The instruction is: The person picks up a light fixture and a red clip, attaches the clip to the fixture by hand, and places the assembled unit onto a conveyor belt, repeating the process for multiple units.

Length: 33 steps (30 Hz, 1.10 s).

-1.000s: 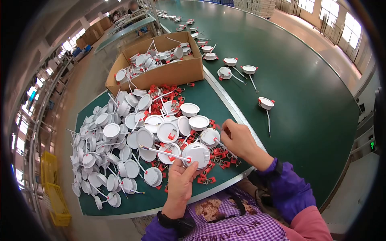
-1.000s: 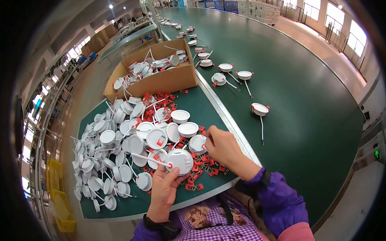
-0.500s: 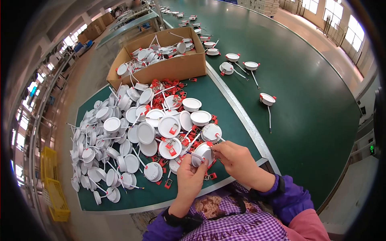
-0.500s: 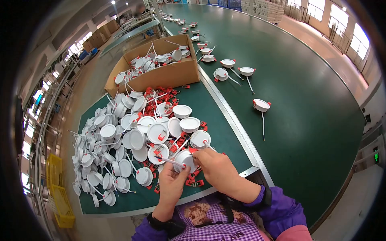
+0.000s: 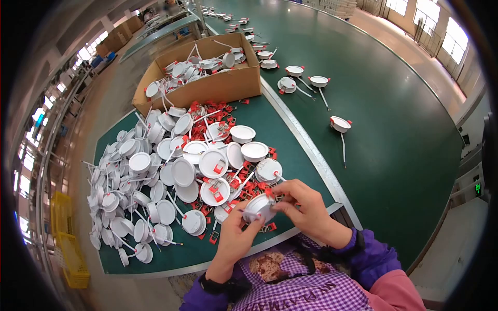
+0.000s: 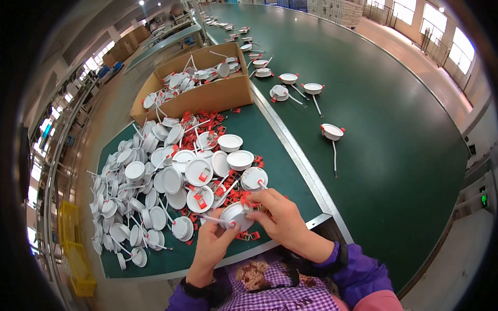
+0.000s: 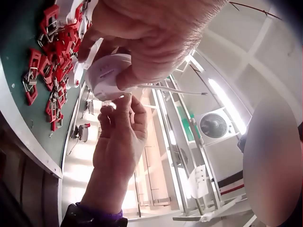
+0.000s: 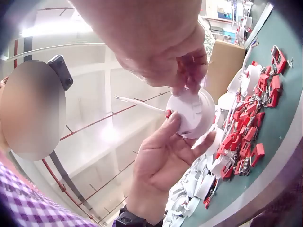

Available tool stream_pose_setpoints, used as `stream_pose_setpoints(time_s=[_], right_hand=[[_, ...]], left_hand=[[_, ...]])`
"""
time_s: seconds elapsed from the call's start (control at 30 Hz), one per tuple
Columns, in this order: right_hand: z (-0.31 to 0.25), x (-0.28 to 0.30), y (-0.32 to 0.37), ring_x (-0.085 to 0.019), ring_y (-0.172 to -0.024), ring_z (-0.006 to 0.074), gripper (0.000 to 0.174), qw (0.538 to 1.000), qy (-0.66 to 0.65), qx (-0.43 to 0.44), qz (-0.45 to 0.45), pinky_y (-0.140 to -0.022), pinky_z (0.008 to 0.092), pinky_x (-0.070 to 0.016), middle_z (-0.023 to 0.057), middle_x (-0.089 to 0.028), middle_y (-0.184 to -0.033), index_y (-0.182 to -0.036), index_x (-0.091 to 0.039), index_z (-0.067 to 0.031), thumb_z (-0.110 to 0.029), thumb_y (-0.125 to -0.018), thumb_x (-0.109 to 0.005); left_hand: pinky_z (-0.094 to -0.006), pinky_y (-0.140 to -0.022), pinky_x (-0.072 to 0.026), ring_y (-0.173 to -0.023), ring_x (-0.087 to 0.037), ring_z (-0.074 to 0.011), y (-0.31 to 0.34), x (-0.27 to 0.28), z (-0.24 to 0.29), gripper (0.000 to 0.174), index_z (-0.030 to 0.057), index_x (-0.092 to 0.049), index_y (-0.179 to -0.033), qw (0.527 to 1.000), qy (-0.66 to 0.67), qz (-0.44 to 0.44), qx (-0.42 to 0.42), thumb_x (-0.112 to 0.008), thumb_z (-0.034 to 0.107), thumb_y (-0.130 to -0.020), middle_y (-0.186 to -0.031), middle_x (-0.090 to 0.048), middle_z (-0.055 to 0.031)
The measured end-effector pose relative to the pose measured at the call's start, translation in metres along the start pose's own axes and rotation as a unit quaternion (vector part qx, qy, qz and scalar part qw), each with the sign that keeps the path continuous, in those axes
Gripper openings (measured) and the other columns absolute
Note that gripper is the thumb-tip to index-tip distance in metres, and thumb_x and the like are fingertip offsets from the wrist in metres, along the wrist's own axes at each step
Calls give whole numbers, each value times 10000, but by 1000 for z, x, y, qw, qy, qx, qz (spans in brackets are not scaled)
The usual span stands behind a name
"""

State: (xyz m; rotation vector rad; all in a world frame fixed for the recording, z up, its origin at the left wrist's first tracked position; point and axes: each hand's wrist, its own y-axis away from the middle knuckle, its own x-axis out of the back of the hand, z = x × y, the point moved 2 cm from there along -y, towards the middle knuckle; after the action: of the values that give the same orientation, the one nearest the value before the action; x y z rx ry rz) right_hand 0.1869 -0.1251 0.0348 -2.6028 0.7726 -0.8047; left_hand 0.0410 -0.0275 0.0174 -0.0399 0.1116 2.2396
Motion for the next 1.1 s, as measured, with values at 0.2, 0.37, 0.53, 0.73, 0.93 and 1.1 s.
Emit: stream_pose_setpoints(time_s=[0.2,0.37,0.53,0.73,0.93,1.1], right_hand=[[-12,-5,11,-580,-630,118,456,950,-174,-217,-140,-565,273,-457,93,-627,-801,-1209,-499,-2,-85,-793,-667],[-14,-9,16,-589,-627,170,436,960,-144,-192,-144,-573,294,-464,135,-641,-866,-1182,-515,0,-93,-786,-671],[-1,-8,9,-615,-673,178,409,941,-155,-221,-203,-600,285,-485,128,-653,-908,-1155,-533,9,-129,-794,-667],[50,12,-41,-625,-780,311,211,980,57,-163,-95,-689,364,-485,181,-630,-845,-1005,-638,-40,-145,-828,-594],[120,-6,-94,-587,-908,333,247,962,214,-81,-146,-775,406,-470,143,-571,-1038,-1049,-619,-87,-52,-809,-571],[124,0,-99,-575,-932,330,265,928,258,-82,-255,-772,404,-473,129,-545,-1000,-1046,-616,-114,-42,-792,-595]], left_hand=[[-225,-778,-455,-898,-560,-92,22,2,0,334,-12,-484,-1155,998,65,-1,25,-607,19,-845,-997,-569,-57],[-228,-756,-463,-875,-570,-96,33,10,-4,317,-23,-506,-1131,999,-1,-19,45,-617,13,-836,-997,-580,-63],[-218,-734,-465,-875,-567,-90,31,1,-11,343,-12,-497,-1142,992,96,17,80,-634,16,-828,-999,-583,-58],[-236,-754,-482,-885,-582,-108,24,2,-4,339,-32,-498,-1098,998,54,4,41,-657,-11,-799,-1001,-593,-84],[-266,-781,-498,-906,-603,-144,26,7,-4,349,-43,-522,-1059,995,79,32,54,-683,-46,-750,-993,-613,-108],[-306,-823,-497,-936,-605,-173,29,9,-2,299,-42,-525,-1055,970,221,47,88,-643,-35,-780,-1026,-610,-123]])
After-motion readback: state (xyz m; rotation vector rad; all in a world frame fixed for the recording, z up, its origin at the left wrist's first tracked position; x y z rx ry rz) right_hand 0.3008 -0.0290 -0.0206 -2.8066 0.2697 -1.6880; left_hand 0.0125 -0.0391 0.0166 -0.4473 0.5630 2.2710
